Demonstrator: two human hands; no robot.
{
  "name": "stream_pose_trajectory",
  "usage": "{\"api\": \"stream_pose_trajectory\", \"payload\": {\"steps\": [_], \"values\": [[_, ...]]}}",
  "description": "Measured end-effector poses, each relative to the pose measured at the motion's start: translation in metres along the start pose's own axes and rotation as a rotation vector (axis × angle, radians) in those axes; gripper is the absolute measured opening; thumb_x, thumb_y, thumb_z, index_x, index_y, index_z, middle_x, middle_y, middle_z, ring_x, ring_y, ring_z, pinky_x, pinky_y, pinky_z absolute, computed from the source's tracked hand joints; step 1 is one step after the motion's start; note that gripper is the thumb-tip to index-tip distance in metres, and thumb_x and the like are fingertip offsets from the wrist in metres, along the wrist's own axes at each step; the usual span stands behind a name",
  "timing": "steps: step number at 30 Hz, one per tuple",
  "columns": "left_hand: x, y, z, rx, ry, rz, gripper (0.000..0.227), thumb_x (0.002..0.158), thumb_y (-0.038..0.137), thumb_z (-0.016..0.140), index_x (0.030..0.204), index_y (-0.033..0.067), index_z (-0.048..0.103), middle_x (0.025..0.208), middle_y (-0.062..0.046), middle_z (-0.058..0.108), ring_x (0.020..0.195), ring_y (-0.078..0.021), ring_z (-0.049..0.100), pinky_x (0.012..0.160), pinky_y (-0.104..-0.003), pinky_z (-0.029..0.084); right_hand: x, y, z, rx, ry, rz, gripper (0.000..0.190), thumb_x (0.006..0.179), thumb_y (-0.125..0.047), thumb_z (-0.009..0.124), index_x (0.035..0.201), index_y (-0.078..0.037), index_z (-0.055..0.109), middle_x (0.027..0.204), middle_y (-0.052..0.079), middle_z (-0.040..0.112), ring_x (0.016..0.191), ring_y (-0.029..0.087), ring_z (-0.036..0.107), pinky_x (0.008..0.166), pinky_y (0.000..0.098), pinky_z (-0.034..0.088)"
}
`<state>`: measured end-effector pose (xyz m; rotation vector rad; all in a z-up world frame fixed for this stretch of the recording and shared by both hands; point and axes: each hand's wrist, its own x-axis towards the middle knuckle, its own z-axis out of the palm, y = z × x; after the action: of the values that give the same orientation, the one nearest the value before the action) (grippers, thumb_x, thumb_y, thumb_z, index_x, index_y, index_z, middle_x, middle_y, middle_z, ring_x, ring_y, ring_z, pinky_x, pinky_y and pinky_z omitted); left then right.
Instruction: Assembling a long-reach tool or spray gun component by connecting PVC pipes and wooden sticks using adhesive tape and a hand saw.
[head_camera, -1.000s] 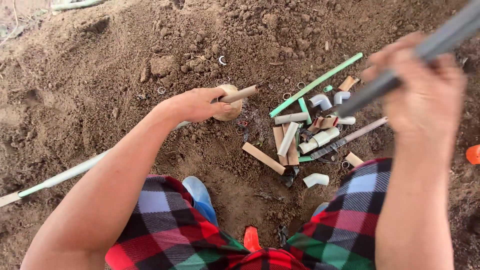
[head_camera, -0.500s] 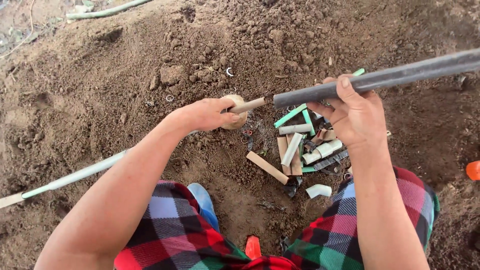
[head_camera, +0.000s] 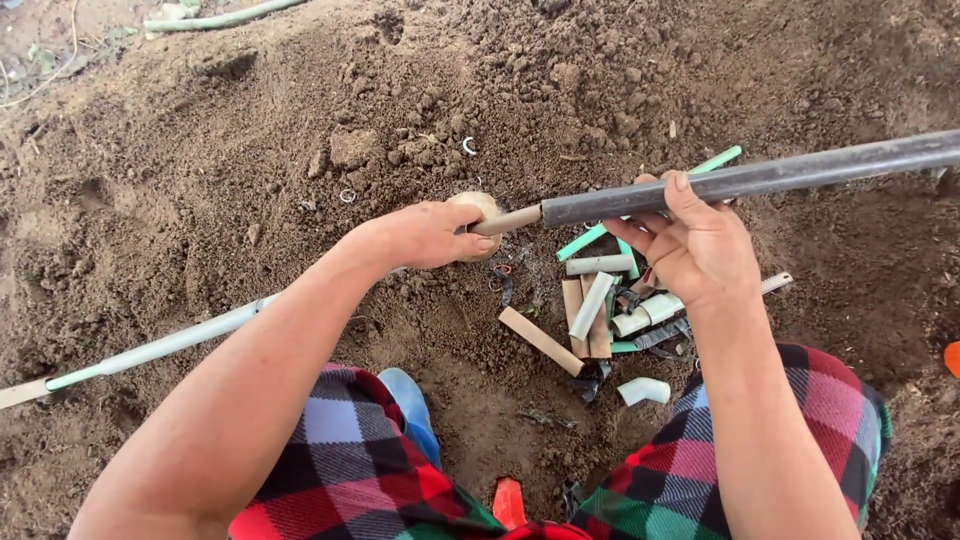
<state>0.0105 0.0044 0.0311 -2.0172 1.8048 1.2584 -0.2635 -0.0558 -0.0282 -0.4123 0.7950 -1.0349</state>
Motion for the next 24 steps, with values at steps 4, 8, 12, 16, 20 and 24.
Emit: {"api": "stream_pose_trajectory", "payload": {"steps": [4, 8, 12, 16, 20, 24], "values": [[-0.012, 0.012, -0.005, 0.002, -0.022, -0.014, 0.041, 0.089, 0.045, 0.048, 0.116, 0.0161, 0.06, 0.11, -0.02, 0.061, 0.112, -0.0351, 0.057, 0.095, -0.045, 0.044, 0.002, 0.0, -0.006, -0.016, -0.016, -0.001, 0.024, 0.087, -0.022, 0.064, 0.1, -0.006, 0.051, 0.103, 0.014, 0.062, 0.101, 0.037, 0.063, 0.093, 0.0667, 0.048], [-0.01, 0.012, -0.002, -0.003, -0.024, 0.019, 0.039, 0.089, 0.044, 0.05, 0.114, 0.0165, 0.061, 0.106, -0.017, 0.063, 0.109, -0.0324, 0.059, 0.094, -0.043, 0.045, 0.003, -0.001, -0.011, -0.022, -0.022, -0.016, 0.022, 0.088, -0.02, 0.063, 0.101, -0.006, 0.052, 0.104, 0.014, 0.062, 0.103, 0.038, 0.063, 0.093, 0.0667, 0.048], [-0.009, 0.01, -0.001, -0.001, -0.021, 0.039, 0.038, 0.088, 0.043, 0.052, 0.114, 0.0166, 0.062, 0.105, -0.016, 0.063, 0.109, -0.0324, 0.059, 0.094, -0.043, 0.045, -0.002, -0.002, -0.005, -0.044, -0.038, -0.004, 0.021, 0.087, -0.021, 0.063, 0.1, -0.008, 0.053, 0.104, 0.013, 0.063, 0.104, 0.038, 0.063, 0.094, 0.0659, 0.049], [-0.01, 0.008, 0.001, -0.003, -0.012, 0.058, 0.039, 0.087, 0.043, 0.052, 0.113, 0.0151, 0.062, 0.104, -0.018, 0.063, 0.109, -0.0339, 0.059, 0.094, -0.044, 0.045, -0.007, 0.001, -0.002, -0.038, -0.027, 0.001, 0.02, 0.088, -0.019, 0.062, 0.101, -0.006, 0.054, 0.105, 0.015, 0.062, 0.104, 0.04, 0.062, 0.094, 0.0649, 0.049], [-0.006, 0.002, 0.001, -0.003, 0.008, 0.046, 0.036, 0.087, 0.043, 0.053, 0.109, 0.0158, 0.063, 0.101, -0.016, 0.064, 0.107, -0.0323, 0.06, 0.093, -0.042, 0.046, -0.004, 0.003, -0.002, -0.055, -0.05, -0.022, 0.02, 0.087, -0.016, 0.063, 0.101, -0.007, 0.053, 0.104, 0.015, 0.063, 0.102, 0.038, 0.063, 0.092, 0.0638, 0.051], [0.003, -0.005, 0.008, -0.013, 0.038, 0.039, 0.031, 0.088, 0.042, 0.055, 0.105, 0.0186, 0.065, 0.096, -0.012, 0.065, 0.102, -0.0287, 0.062, 0.089, -0.04, 0.047, -0.008, 0.006, 0.003, -0.076, -0.07, -0.045, 0.02, 0.085, -0.012, 0.065, 0.101, -0.006, 0.054, 0.104, 0.016, 0.064, 0.098, 0.037, 0.065, 0.089, 0.0623, 0.054]]}}
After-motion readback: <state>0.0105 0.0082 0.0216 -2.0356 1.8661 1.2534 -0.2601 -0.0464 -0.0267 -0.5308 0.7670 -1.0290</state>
